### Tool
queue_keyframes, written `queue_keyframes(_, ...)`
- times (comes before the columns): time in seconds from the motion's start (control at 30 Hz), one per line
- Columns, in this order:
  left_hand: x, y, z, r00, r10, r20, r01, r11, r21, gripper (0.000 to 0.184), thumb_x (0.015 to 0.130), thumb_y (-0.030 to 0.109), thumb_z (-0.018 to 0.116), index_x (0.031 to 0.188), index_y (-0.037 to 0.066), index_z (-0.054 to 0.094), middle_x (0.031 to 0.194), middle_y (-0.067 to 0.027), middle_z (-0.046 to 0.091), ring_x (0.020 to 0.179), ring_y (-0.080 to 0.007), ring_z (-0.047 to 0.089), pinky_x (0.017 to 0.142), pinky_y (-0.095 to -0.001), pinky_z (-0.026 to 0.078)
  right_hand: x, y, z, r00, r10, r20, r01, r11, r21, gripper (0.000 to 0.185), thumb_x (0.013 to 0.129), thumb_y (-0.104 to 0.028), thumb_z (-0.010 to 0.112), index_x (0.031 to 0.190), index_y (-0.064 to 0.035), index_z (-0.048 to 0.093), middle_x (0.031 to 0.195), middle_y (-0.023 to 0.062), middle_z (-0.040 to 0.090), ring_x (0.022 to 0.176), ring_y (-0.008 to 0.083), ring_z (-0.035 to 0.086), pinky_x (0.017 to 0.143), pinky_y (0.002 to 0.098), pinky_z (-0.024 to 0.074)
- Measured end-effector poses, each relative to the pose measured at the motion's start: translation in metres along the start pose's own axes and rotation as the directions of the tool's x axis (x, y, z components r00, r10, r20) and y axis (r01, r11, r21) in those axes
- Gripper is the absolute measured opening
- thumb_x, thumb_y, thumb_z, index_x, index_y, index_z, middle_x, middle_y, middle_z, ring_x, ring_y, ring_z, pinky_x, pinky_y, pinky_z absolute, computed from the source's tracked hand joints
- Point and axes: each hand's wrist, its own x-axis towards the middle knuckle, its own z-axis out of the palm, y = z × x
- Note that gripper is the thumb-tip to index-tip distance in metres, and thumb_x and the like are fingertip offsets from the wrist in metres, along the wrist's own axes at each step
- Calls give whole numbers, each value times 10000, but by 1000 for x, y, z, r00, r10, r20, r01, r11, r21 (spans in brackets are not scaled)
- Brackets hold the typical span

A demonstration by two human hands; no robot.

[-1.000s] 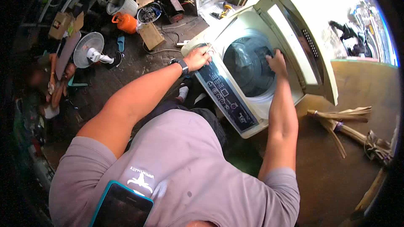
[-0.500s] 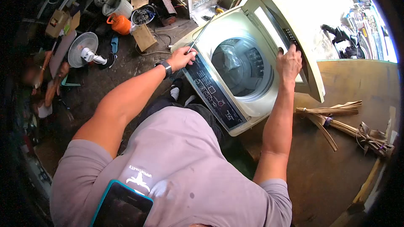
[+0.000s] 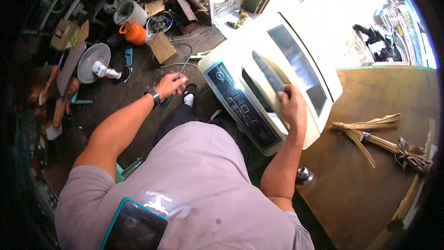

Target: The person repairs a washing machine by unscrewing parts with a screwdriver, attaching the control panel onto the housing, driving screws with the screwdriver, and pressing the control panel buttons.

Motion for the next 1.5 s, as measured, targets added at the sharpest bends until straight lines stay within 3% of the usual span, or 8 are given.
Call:
queue_keyframes(0.33,45,15,-86,978,3,210,-43,982,185,327,1028,341,636,1196,68,699,930,-29,724,645,-89,648,536,-239,462,-23,-8,106,978,3,-207,-65,954,-294,551,896,-225,762,1378,-16,596,1344,232,643,1217,391,630,1038,458,504)
queue_keyframes(0.4,73,21,-100,970,16,241,-62,981,186,324,1028,340,637,1201,73,700,937,-29,723,647,-87,647,536,-236,461,-49,-103,87,990,8,-144,35,957,289,620,885,-224,785,1429,-13,572,1376,205,630,1255,353,620,1068,432,491)
queue_keyframes(0.57,110,41,-93,934,13,358,-98,970,222,318,1027,336,638,1220,90,696,950,-18,718,655,-79,644,543,-229,460,-131,-317,55,556,-810,-183,449,108,887,622,908,-360,800,1350,46,639,1345,294,613,1225,446,605,1044,523,480)
queue_keyframes(0.73,95,55,-57,880,12,474,-126,970,209,293,1035,322,633,1209,93,689,951,-7,709,698,-84,640,582,-238,460,-147,-383,82,344,-656,-671,734,-258,629,380,1017,-321,692,1203,6,741,1158,178,712,962,315,700,819,425,555)
queue_keyframes(0.9,49,70,-46,798,25,602,-154,974,164,333,1040,326,626,1253,77,683,991,-29,718,693,-77,630,602,-230,448,-175,-348,57,455,-828,-329,591,4,806,536,1034,-448,632,1360,-23,668,1258,159,680,1117,357,639,1005,459,465)
queue_keyframes(1.23,-65,157,-38,573,-118,811,90,993,80,692,1019,487,616,1475,-14,471,1124,-122,679,882,-237,684,786,-357,564,-203,-198,161,839,-345,-420,531,359,767,746,856,-323,846,1470,-61,513,1133,164,711,974,314,710,858,398,563)
queue_keyframes(1.3,-69,150,-41,305,225,925,8,971,-239,818,924,554,716,1507,41,459,1308,-169,612,1194,-318,634,1026,-441,534,-201,-193,170,841,-272,-468,541,423,727,708,857,-324,837,1443,-73,530,1159,151,712,1019,317,710,896,405,557)
queue_keyframes(1.5,-54,169,-70,382,152,911,135,967,-218,977,730,767,785,1336,49,518,1299,-157,568,1220,-346,598,1031,-512,550,-174,-217,209,743,-137,-655,657,334,675,627,831,-280,832,1364,-83,567,1246,152,692,1155,355,680,994,452,535)
